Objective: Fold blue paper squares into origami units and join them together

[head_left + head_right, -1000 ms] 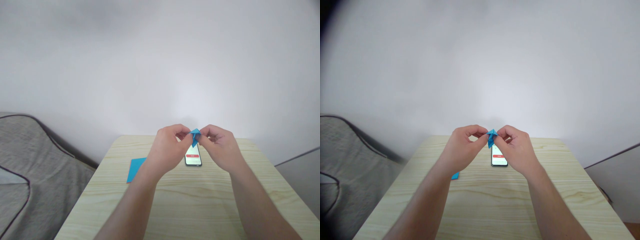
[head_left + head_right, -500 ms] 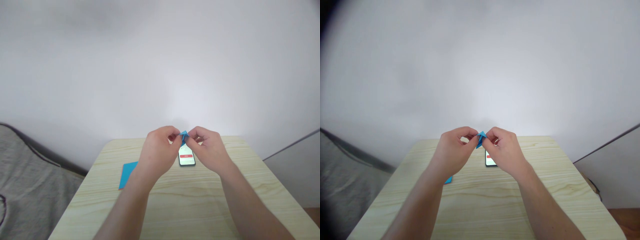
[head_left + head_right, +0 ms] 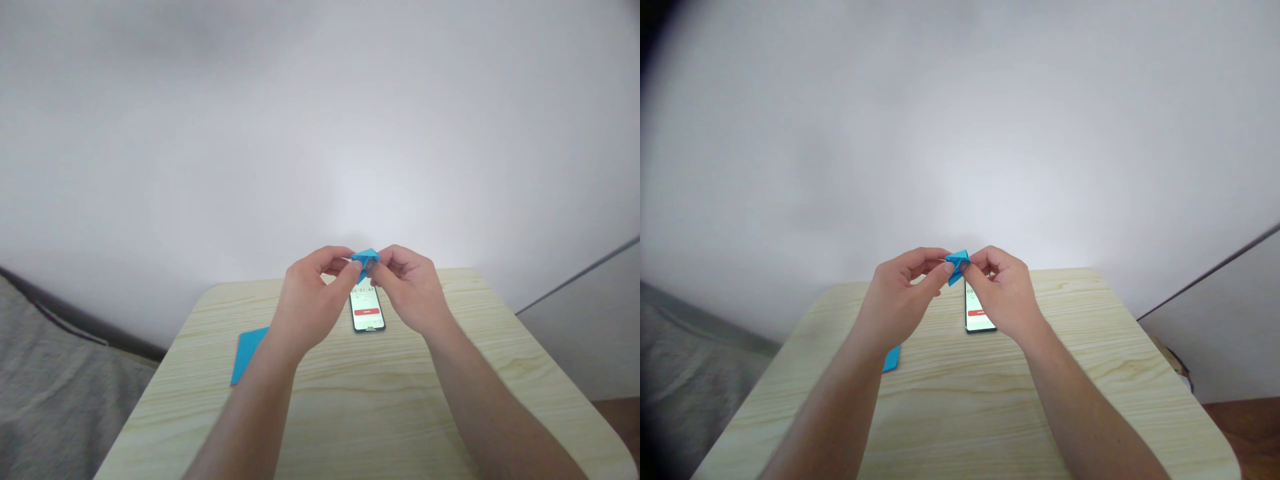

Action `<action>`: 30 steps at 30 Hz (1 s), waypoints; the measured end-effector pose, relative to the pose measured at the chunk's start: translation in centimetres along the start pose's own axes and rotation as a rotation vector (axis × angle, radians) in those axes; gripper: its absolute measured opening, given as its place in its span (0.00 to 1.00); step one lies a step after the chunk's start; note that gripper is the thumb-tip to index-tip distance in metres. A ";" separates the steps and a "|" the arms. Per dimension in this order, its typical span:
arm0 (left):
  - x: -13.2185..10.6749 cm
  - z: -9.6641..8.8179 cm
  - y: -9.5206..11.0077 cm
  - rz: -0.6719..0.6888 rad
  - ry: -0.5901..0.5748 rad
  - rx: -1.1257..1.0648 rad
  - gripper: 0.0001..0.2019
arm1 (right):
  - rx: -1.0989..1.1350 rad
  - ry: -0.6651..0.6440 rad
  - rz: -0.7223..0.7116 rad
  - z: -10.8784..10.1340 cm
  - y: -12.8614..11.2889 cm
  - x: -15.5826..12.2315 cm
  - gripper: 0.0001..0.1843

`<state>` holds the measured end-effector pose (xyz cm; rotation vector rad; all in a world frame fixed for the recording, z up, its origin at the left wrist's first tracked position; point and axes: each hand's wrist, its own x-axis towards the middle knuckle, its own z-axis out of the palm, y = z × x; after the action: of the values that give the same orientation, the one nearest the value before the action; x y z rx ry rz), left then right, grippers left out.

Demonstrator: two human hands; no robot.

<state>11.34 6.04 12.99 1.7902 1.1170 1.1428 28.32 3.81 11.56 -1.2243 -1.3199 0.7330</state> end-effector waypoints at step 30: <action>-0.5 1.8 -0.5 0.256 0.184 0.334 0.08 | -0.023 0.006 -0.014 -1.3 -0.7 -0.2 0.08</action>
<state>12.80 5.50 11.79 2.1688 1.2713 1.3557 29.41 3.16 12.36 -1.2340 -1.3338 0.7052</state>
